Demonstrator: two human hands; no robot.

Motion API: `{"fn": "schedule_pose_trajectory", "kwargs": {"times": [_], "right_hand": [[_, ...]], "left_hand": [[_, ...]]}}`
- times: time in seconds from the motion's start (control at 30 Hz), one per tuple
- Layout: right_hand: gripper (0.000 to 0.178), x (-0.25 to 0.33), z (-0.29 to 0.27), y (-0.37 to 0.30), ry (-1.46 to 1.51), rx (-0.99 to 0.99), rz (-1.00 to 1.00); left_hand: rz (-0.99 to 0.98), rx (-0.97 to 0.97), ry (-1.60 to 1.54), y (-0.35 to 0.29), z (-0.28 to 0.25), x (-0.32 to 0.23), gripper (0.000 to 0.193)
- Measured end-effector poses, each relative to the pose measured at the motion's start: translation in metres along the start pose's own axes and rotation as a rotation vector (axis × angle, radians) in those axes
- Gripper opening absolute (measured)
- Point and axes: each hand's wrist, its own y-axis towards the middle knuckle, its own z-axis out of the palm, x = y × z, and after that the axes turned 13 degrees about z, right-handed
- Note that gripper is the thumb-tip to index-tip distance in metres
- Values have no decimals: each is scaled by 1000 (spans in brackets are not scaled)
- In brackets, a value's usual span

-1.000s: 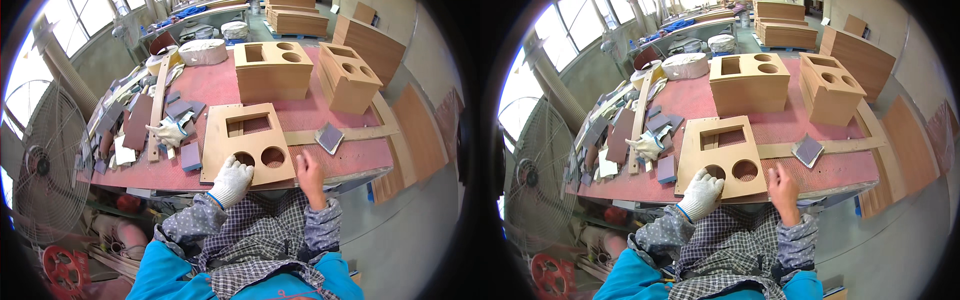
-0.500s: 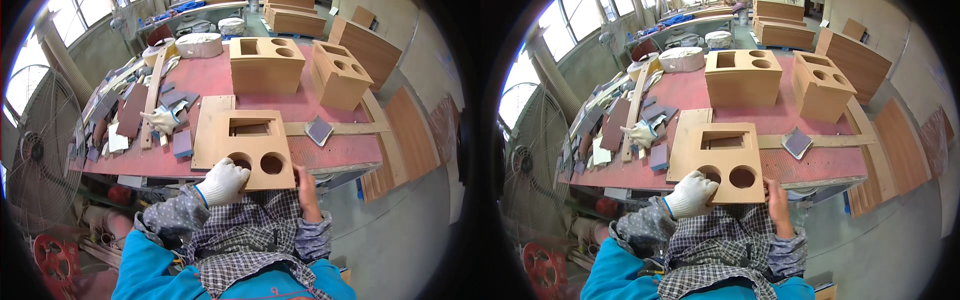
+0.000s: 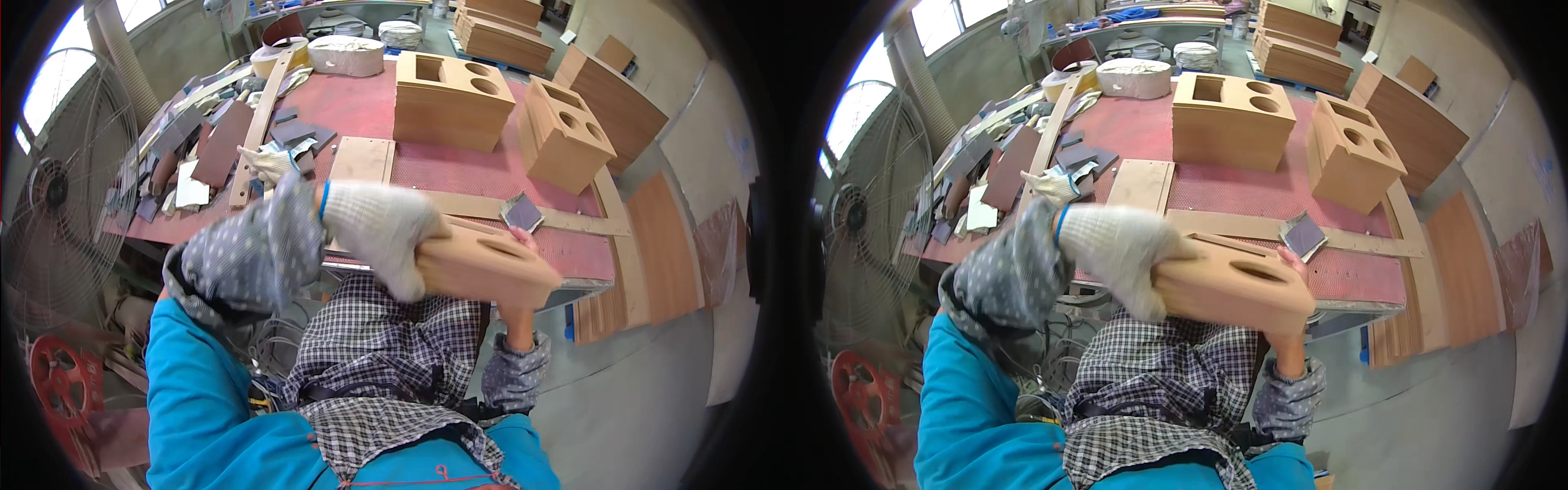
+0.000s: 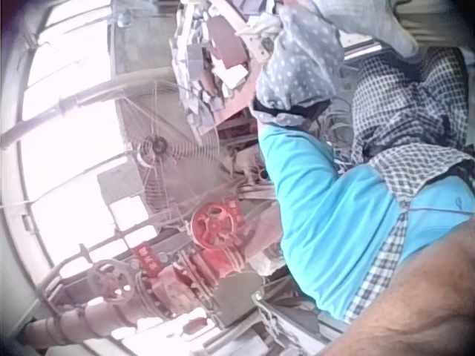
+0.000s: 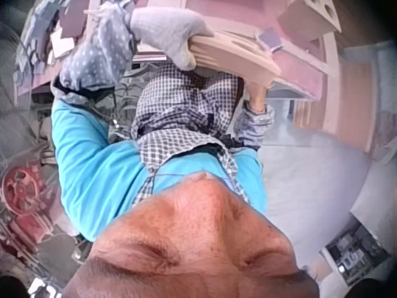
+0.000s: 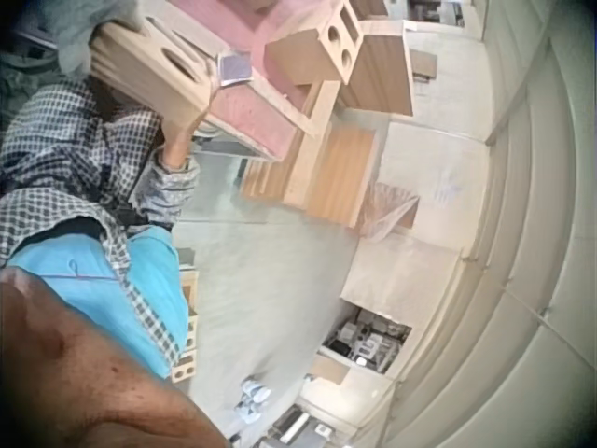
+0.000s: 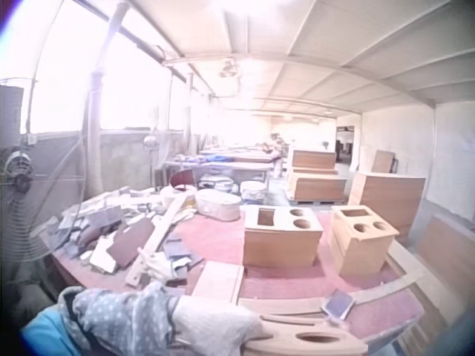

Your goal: Sanding the interior and exterior edges of a wooden block component with circular cutouts using a sanding sponge.

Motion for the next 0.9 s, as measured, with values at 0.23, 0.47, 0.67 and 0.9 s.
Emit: {"fn": "schedule_pose_trajectory", "kwargs": {"times": [0.23,0.47,0.67,0.9], "right_hand": [[35,-13,12,62,-39,-99,49],[43,-20,20,95,132,-119,204],[63,-84,19,91,323,-110,253],[79,-90,50,83,722,-234,490]], "left_hand": [[-115,-345,73,-7,-56,30,66],[132,-1049,-55,26,-54,85,59],[148,-1198,-270,53,-37,109,48],[280,-1216,-477,61,-28,119,48]]}}
